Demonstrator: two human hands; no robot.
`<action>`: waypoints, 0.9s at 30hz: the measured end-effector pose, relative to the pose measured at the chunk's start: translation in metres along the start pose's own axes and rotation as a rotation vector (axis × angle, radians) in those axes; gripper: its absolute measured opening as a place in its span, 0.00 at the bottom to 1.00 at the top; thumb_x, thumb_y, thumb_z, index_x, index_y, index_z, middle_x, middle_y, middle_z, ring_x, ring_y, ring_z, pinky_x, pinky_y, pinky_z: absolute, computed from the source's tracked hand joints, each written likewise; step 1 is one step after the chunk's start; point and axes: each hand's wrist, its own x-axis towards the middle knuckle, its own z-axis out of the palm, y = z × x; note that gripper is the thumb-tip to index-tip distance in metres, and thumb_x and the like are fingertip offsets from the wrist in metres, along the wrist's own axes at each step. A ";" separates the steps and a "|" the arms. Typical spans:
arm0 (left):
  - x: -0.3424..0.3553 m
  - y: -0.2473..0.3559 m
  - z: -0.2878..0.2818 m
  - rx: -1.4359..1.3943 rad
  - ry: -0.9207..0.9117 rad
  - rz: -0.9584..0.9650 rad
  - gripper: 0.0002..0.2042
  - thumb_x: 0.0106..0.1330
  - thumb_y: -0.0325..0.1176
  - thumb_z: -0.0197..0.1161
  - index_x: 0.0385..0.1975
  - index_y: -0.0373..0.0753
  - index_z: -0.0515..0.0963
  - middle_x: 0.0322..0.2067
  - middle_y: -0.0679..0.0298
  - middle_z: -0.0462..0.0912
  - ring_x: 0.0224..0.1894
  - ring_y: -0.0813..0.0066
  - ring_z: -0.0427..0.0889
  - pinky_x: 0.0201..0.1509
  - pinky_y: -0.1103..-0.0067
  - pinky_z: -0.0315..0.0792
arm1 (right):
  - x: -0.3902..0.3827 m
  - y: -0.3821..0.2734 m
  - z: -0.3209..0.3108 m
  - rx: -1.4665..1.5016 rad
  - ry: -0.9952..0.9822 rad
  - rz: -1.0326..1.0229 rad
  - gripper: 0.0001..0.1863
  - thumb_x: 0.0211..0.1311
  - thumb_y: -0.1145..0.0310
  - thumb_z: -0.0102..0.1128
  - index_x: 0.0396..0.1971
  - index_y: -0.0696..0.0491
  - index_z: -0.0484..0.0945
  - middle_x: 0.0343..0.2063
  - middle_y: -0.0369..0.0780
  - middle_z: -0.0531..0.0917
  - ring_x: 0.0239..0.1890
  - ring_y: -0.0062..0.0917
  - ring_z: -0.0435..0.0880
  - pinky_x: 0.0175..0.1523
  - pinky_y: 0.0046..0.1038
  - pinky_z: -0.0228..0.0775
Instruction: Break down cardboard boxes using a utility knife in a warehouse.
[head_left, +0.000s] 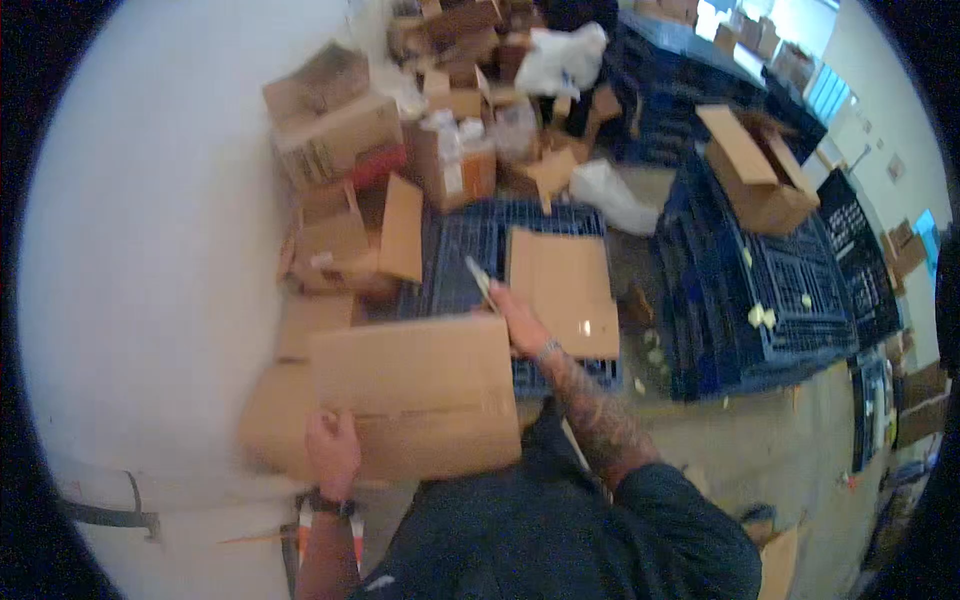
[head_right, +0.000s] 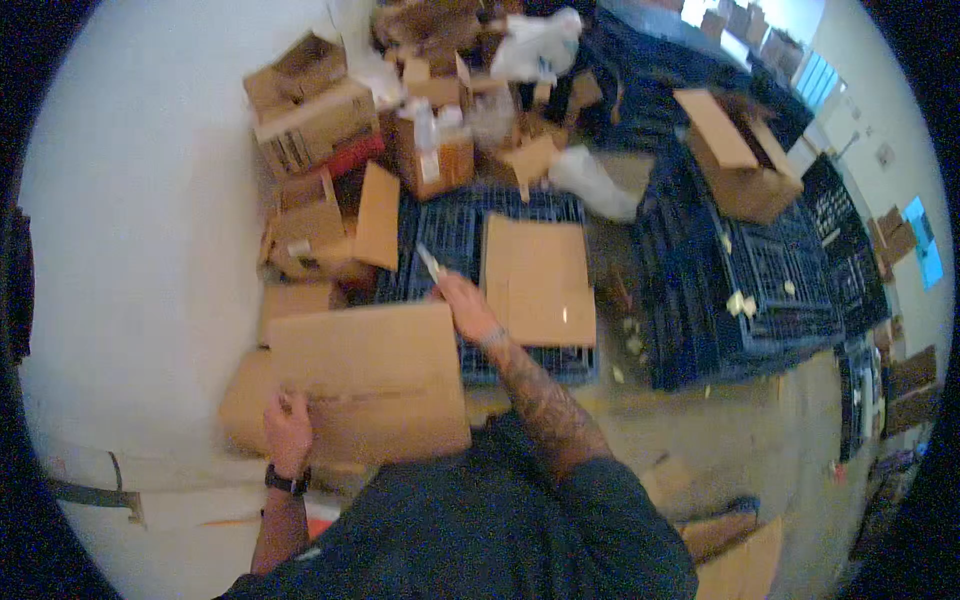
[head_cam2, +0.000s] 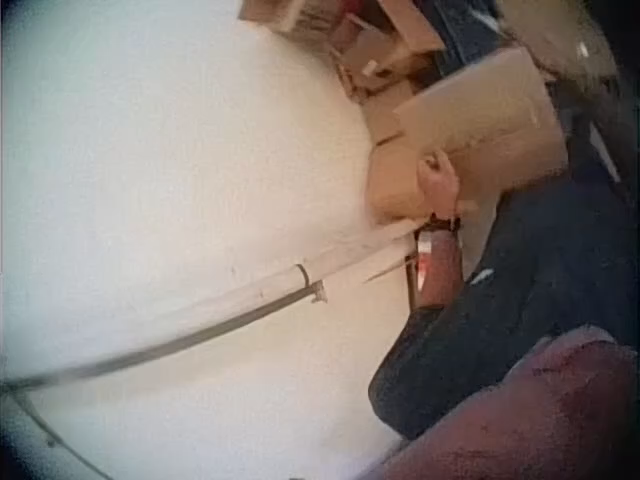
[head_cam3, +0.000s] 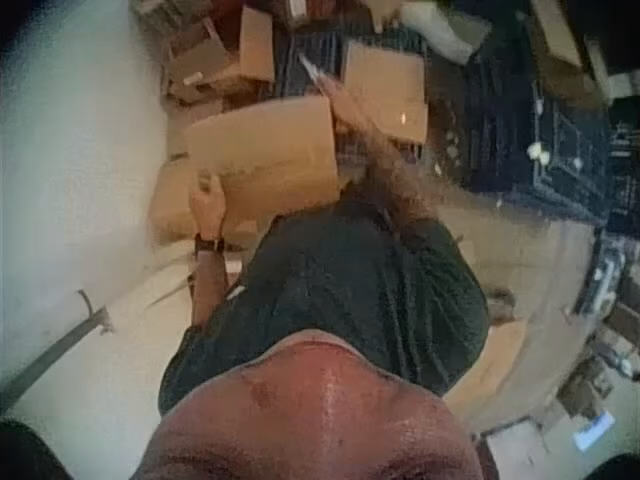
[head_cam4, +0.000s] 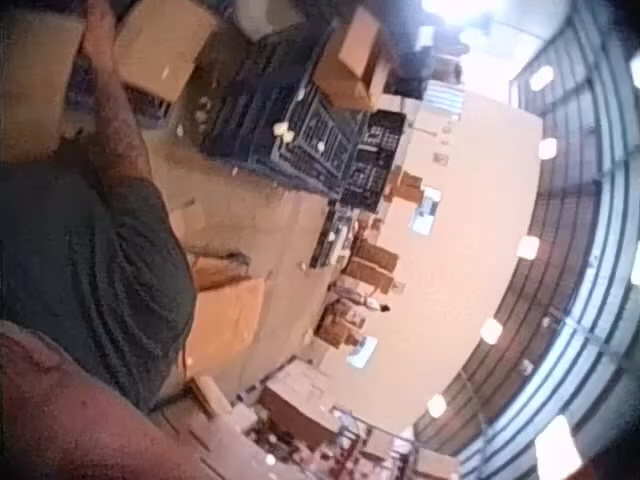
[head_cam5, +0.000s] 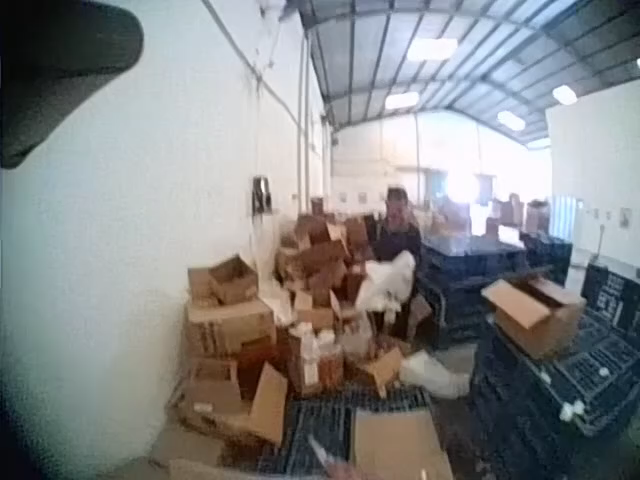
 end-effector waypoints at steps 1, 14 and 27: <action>-0.006 -0.015 -0.001 -0.048 0.021 -0.050 0.18 0.61 0.42 0.65 0.24 0.33 0.68 0.21 0.56 0.70 0.26 0.63 0.70 0.32 0.68 0.66 | 0.003 -0.027 0.006 -0.104 0.017 0.028 0.24 0.72 0.50 0.45 0.31 0.57 0.78 0.27 0.37 0.81 0.32 0.22 0.78 0.39 0.27 0.70; -0.004 -0.039 0.008 -0.184 0.131 -0.106 0.19 0.69 0.41 0.58 0.20 0.36 0.67 0.17 0.67 0.66 0.22 0.76 0.63 0.27 0.74 0.61 | -0.119 -0.134 -0.040 -0.232 -0.122 0.458 0.14 0.71 0.57 0.47 0.36 0.54 0.70 0.19 0.48 0.76 0.23 0.44 0.78 0.28 0.39 0.66; -0.004 -0.040 0.008 -0.118 0.059 -0.102 0.16 0.69 0.39 0.57 0.23 0.33 0.69 0.19 0.63 0.69 0.24 0.74 0.65 0.28 0.73 0.61 | -0.130 -0.130 -0.029 -0.171 -0.192 0.356 0.13 0.72 0.58 0.44 0.37 0.53 0.69 0.20 0.50 0.76 0.27 0.51 0.77 0.31 0.45 0.66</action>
